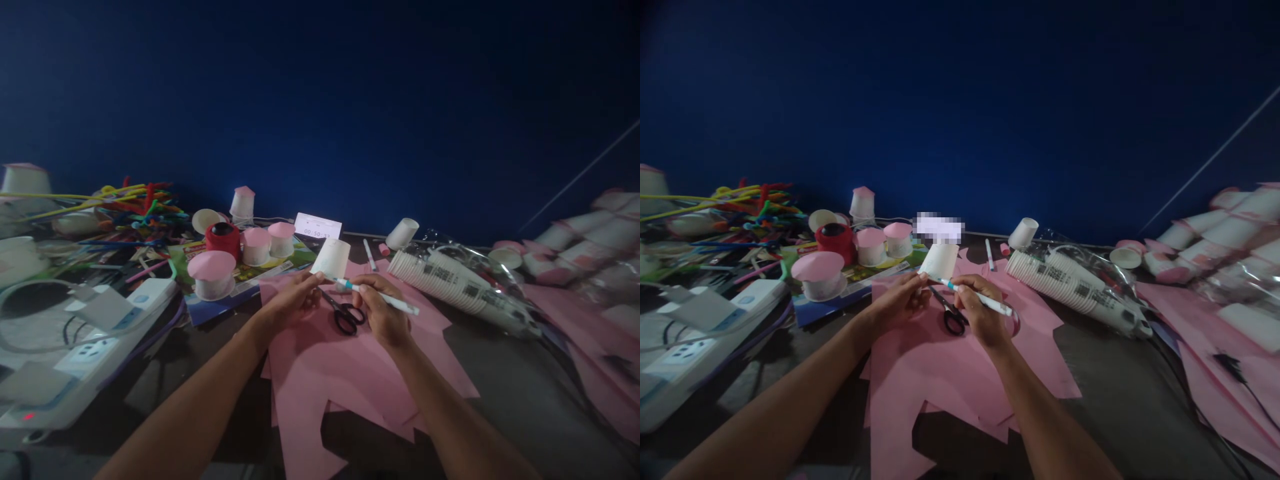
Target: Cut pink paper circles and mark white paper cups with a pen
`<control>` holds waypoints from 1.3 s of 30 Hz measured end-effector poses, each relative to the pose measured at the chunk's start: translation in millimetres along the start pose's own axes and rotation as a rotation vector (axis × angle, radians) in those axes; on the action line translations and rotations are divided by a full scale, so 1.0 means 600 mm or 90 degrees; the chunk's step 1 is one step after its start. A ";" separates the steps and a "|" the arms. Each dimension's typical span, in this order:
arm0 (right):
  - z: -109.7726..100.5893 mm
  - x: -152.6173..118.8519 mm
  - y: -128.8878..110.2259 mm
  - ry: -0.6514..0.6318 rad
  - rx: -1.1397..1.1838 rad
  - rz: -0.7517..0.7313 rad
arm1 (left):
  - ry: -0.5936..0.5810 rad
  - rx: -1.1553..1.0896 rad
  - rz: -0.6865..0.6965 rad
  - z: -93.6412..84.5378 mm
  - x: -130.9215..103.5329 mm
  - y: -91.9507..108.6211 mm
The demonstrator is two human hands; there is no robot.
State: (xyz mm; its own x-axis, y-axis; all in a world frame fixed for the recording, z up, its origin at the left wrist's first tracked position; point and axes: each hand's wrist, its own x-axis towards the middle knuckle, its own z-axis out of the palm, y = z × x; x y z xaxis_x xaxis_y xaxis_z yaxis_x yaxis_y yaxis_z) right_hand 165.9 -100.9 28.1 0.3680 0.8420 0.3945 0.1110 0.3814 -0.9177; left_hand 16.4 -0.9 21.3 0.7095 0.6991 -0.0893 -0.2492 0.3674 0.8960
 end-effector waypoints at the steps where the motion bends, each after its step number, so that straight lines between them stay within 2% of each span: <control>1: 0.000 0.001 0.001 0.010 -0.008 0.003 | -0.001 0.005 0.002 0.000 0.000 0.000; 3: 0.000 0.003 0.002 0.044 -0.003 0.005 | -0.002 0.013 0.001 0.001 -0.001 0.000; 6: 0.001 0.008 0.002 0.091 0.080 -0.002 | -0.004 0.015 0.000 0.003 -0.002 0.001; 11: 0.008 0.014 -0.009 0.101 0.205 -0.001 | -0.003 0.005 0.000 0.004 -0.001 0.002; 20: 0.008 0.007 0.006 0.097 0.152 0.039 | -0.002 0.026 0.012 0.005 -0.003 0.003; 30: 0.012 0.008 0.000 0.093 0.197 0.023 | -0.014 0.029 0.003 0.003 -0.003 0.004; 39: 0.013 0.008 0.001 0.104 0.151 0.010 | -0.013 0.026 0.012 0.004 -0.004 0.002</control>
State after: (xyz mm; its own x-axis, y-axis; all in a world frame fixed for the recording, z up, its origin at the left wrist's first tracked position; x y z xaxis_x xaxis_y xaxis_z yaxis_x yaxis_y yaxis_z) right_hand 160.4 -93.8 29.5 0.5141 0.7829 0.3504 -0.1077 0.4642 -0.8792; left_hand 16.0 -3.7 23.5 0.7188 0.6923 -0.0636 -0.2354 0.3285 0.9147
